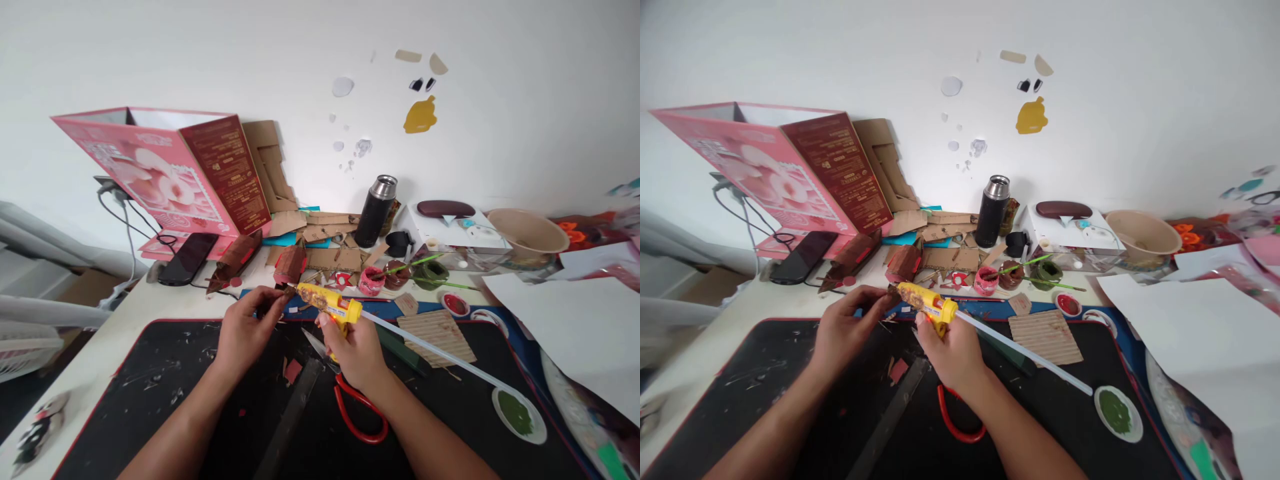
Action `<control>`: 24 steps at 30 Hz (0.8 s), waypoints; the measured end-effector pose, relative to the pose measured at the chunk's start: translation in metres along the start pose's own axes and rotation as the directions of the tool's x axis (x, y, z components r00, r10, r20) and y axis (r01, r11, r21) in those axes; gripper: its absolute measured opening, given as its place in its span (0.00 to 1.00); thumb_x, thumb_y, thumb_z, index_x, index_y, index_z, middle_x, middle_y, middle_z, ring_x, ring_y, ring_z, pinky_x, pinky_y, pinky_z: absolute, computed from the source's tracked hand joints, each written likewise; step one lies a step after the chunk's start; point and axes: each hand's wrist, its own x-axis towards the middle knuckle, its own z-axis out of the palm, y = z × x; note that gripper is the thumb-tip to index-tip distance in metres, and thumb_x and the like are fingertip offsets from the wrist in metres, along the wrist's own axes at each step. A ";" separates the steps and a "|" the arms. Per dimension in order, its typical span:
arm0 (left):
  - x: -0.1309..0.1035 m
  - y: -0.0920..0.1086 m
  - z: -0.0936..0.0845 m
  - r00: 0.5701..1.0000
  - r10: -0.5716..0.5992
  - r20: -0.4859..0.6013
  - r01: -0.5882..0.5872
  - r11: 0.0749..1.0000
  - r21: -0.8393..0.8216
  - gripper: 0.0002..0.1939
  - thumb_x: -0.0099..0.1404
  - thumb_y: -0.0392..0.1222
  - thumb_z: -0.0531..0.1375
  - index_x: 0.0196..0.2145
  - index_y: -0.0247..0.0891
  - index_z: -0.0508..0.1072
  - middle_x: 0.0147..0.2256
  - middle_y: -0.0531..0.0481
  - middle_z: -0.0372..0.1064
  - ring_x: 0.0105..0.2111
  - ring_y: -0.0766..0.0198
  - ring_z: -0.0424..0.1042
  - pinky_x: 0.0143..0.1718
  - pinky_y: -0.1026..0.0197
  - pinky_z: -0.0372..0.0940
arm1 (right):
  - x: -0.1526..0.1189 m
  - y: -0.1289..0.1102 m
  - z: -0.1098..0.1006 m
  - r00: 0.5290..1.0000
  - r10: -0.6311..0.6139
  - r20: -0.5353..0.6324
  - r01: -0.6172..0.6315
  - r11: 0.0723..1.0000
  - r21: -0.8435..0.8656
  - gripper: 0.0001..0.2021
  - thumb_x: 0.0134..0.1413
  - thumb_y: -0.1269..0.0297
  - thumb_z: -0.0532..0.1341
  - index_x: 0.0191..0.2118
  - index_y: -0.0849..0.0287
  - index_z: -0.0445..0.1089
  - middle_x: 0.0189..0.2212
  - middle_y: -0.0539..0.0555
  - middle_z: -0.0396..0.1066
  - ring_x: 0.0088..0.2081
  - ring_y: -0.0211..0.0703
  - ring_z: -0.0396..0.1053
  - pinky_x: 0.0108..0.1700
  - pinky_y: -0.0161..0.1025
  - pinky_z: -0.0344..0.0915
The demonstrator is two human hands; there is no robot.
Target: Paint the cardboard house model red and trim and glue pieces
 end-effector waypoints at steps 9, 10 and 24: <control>0.024 -0.010 -0.081 0.840 -0.177 -0.513 0.040 0.963 -0.268 0.10 0.57 0.46 0.72 0.34 0.39 0.80 0.24 0.55 0.74 0.24 0.65 0.69 0.29 0.63 0.63 | -0.001 0.004 0.007 0.997 -0.047 0.067 0.051 0.997 -0.056 0.21 0.70 0.45 0.61 0.34 0.56 0.76 0.21 0.49 0.71 0.22 0.42 0.70 0.26 0.36 0.67; 0.023 -0.013 -0.091 0.812 -0.186 -0.553 -0.007 0.945 -0.328 0.11 0.54 0.44 0.73 0.32 0.39 0.78 0.22 0.57 0.72 0.23 0.66 0.67 0.27 0.64 0.61 | -0.003 0.003 0.011 0.988 -0.104 0.115 0.120 0.983 -0.140 0.19 0.70 0.48 0.61 0.35 0.56 0.77 0.23 0.51 0.75 0.24 0.43 0.73 0.28 0.36 0.68; -0.022 -0.010 -0.118 0.858 -0.252 -0.448 0.182 0.964 -0.193 0.08 0.55 0.47 0.72 0.27 0.43 0.80 0.24 0.54 0.74 0.27 0.60 0.71 0.27 0.62 0.63 | 0.029 -0.038 0.104 0.727 -0.067 0.684 0.637 0.439 -0.634 0.17 0.74 0.49 0.62 0.48 0.59 0.78 0.42 0.58 0.87 0.43 0.56 0.86 0.36 0.42 0.73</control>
